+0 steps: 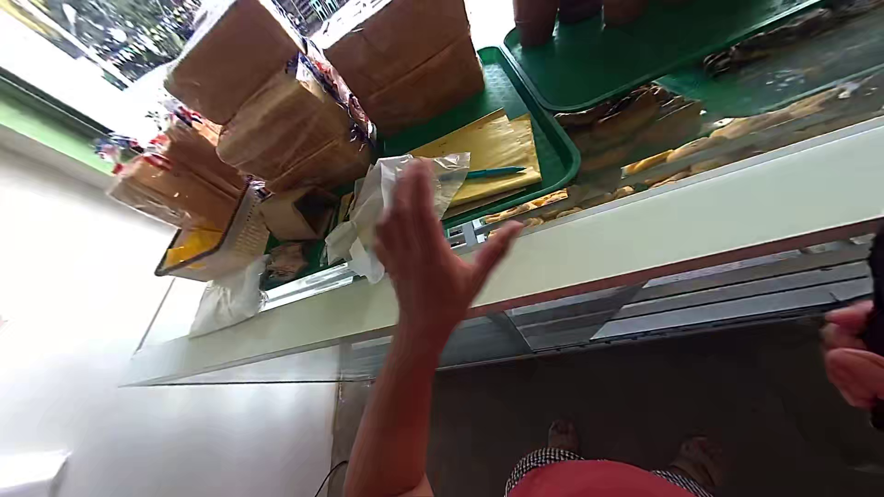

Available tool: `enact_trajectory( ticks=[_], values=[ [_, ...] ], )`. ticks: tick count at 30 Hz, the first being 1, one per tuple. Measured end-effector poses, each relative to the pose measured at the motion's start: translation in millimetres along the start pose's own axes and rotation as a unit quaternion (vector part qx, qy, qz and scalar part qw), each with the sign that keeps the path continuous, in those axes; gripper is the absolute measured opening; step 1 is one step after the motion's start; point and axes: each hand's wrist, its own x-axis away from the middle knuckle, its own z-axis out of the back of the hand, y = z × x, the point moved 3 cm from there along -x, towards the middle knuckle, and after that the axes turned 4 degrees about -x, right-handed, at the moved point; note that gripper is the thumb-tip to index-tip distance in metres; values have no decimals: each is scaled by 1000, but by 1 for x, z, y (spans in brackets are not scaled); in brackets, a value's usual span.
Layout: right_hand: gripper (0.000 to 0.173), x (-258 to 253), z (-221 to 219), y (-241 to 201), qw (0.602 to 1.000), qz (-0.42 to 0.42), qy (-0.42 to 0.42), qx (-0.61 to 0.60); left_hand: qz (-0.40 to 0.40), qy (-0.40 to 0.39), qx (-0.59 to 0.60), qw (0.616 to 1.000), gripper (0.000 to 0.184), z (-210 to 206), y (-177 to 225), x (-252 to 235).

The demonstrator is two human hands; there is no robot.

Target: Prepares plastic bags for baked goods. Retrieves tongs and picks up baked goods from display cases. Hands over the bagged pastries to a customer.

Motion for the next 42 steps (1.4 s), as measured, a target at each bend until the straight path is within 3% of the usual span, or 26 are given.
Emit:
enact_trajectory(
  ticks=[1,2,3,5,7,8,10,13,14,15,17,18,20,24,27,29,30,33,34,36,38,39,40,41,42],
  values=[
    [32,-11,-16,-5,1000,4,-5,8,70,-45,-62,995,90,3,-38,-15],
    [32,-21,-33,-11,1000,14,-3,21,129,-102,-84,983,79,0,-68,-22],
    [31,-32,-49,-16,999,36,2,32,153,-142,-83,975,54,-5,-86,-22],
    [31,-58,-81,-27,992,111,1,53,81,-149,-30,985,24,-5,-82,-8],
    [36,-85,-109,-39,978,190,-33,77,-38,-173,104,979,17,5,-49,12],
    [42,-96,-123,-48,968,218,-69,101,-77,-217,204,952,15,9,-34,21],
    [50,-112,-154,-65,942,255,-152,156,-110,-309,412,850,15,10,-18,34],
    [44,-115,-182,-68,938,240,-186,167,-10,-331,605,724,14,2,-27,48],
    [40,-112,-179,-64,948,221,-164,162,39,-329,654,680,17,-4,-30,53],
    [36,-106,-171,-58,960,196,-120,158,86,-328,704,624,32,-13,-31,61],
    [34,-90,-144,-46,981,126,-3,149,148,-309,781,522,84,-34,-26,78],
    [35,-80,-128,-40,985,84,51,143,172,-287,812,478,101,-43,-18,85],
    [36,-55,-99,-30,981,11,135,136,182,-269,857,400,111,-63,2,99],
    [40,2,-38,-21,964,-42,206,162,111,-334,870,345,84,-101,47,125],
    [44,47,8,-21,957,-49,199,204,-14,-443,845,300,75,-130,78,137],
    [42,74,34,-23,955,-49,184,229,-60,-526,795,297,50,-141,108,147],
    [41,86,47,-25,952,-49,177,243,-55,-540,786,296,47,-144,127,150],
    [35,121,85,-30,942,-45,178,281,47,-501,831,237,86,-165,192,163],
    [36,132,98,-29,937,-47,190,290,78,-509,826,229,96,-173,212,170],
    [40,155,124,-27,926,-81,227,291,152,-527,798,249,109,-185,248,194],
    [40,177,151,-22,918,-146,262,260,240,-513,774,283,96,-192,274,215],
    [40,188,165,-18,915,-178,270,242,243,-510,750,343,81,-193,283,221],
    [38,198,176,-15,913,-204,269,227,215,-515,711,427,62,-193,292,222],
    [37,206,186,-11,913,-225,260,219,172,-527,659,508,44,-190,303,217],
    [37,213,193,-7,915,-241,240,215,125,-540,611,565,29,-188,313,210]
  ],
)
